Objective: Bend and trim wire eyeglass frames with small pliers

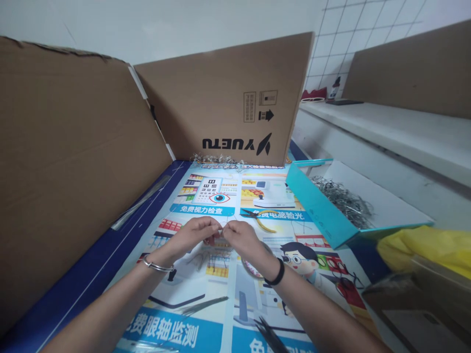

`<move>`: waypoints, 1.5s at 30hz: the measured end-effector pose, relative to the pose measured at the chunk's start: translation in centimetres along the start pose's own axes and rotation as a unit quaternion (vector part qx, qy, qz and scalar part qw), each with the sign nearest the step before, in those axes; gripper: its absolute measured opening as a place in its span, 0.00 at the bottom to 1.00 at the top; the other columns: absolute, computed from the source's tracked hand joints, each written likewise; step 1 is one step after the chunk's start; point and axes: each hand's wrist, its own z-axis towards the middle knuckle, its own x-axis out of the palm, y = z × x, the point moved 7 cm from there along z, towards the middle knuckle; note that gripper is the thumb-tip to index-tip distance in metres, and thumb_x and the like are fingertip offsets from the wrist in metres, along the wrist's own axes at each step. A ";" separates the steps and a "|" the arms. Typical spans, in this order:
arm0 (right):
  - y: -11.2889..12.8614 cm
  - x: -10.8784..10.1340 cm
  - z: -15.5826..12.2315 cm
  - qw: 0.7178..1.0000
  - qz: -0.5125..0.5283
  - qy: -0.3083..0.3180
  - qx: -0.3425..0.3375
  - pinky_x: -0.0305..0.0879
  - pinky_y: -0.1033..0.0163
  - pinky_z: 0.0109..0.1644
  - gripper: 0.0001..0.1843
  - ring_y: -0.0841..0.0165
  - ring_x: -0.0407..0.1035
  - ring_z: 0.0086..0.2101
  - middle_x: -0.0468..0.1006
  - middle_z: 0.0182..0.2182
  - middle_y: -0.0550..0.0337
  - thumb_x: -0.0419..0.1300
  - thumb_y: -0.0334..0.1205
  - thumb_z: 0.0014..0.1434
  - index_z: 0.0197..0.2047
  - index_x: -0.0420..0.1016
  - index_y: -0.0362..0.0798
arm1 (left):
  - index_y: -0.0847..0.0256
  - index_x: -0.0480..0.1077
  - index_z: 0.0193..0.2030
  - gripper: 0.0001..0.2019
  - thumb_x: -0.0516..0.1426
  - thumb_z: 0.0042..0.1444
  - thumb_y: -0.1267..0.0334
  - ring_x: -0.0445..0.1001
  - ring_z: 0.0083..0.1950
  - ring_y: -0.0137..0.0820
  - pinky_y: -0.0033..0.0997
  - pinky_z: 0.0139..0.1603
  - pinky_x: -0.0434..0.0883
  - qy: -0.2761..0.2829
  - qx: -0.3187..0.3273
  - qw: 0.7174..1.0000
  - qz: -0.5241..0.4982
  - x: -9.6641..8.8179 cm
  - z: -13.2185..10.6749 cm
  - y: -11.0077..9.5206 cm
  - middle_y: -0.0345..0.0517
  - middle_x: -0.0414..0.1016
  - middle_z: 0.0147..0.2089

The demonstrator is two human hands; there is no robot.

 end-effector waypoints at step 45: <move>1.3 -1.6 0.6 0.994 -0.076 0.051 -0.059 0.60 0.65 0.33 0.09 0.68 0.66 0.30 0.74 0.28 0.61 0.53 0.42 0.53 0.30 0.71 0.48 | 0.58 0.69 0.33 0.09 0.48 0.55 0.67 0.70 0.33 0.29 0.26 0.32 0.60 -0.121 0.071 0.902 0.409 -0.5 -0.8 -2.0 0.40 0.75 0.33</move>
